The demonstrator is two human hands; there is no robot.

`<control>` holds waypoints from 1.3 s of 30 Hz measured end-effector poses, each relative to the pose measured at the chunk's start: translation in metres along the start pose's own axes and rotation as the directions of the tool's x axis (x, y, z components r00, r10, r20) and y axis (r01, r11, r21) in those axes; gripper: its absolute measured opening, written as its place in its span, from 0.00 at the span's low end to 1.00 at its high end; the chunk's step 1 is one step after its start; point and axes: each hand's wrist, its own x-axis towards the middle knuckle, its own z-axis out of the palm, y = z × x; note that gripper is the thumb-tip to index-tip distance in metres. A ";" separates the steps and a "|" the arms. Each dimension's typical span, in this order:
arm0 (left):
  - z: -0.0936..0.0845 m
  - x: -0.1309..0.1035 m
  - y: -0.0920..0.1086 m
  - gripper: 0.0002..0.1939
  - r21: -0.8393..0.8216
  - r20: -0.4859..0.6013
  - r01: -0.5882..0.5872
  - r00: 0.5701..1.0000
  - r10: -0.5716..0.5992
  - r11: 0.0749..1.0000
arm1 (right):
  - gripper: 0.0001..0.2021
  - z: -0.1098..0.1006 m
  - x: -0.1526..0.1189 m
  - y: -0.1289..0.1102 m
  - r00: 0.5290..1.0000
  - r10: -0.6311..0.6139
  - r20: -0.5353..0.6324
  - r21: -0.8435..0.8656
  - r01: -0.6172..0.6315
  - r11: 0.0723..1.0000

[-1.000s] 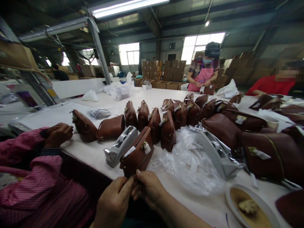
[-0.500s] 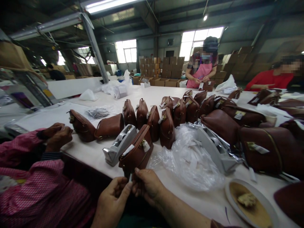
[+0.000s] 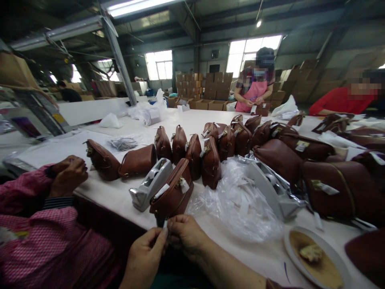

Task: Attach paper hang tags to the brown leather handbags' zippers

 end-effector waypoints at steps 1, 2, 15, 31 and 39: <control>0.001 -0.001 0.000 0.21 0.028 -0.017 -0.039 0.999 0.039 0.999 | 0.17 0.000 0.000 0.000 1.000 0.004 -0.010 -0.012 -0.004 1.000; 0.000 -0.001 -0.001 0.20 0.052 -0.017 -0.079 0.997 0.080 0.996 | 0.16 -0.002 -0.001 0.000 1.000 0.006 -0.028 -0.034 -0.007 0.999; -0.010 0.004 -0.028 0.12 0.265 -0.297 -0.346 0.859 0.417 0.900 | 0.11 -0.008 -0.019 -0.001 0.877 -0.405 -0.260 -0.595 0.185 0.782; 0.000 0.017 -0.018 0.10 0.413 -0.273 -0.372 0.820 0.503 0.831 | 0.13 0.010 -0.029 0.006 0.914 -0.392 -0.105 -0.704 0.211 0.679; -0.016 0.012 0.002 0.12 0.213 -0.127 -0.125 0.980 0.154 0.969 | 0.13 0.006 -0.032 0.001 0.904 -0.397 -0.155 -0.704 0.181 0.687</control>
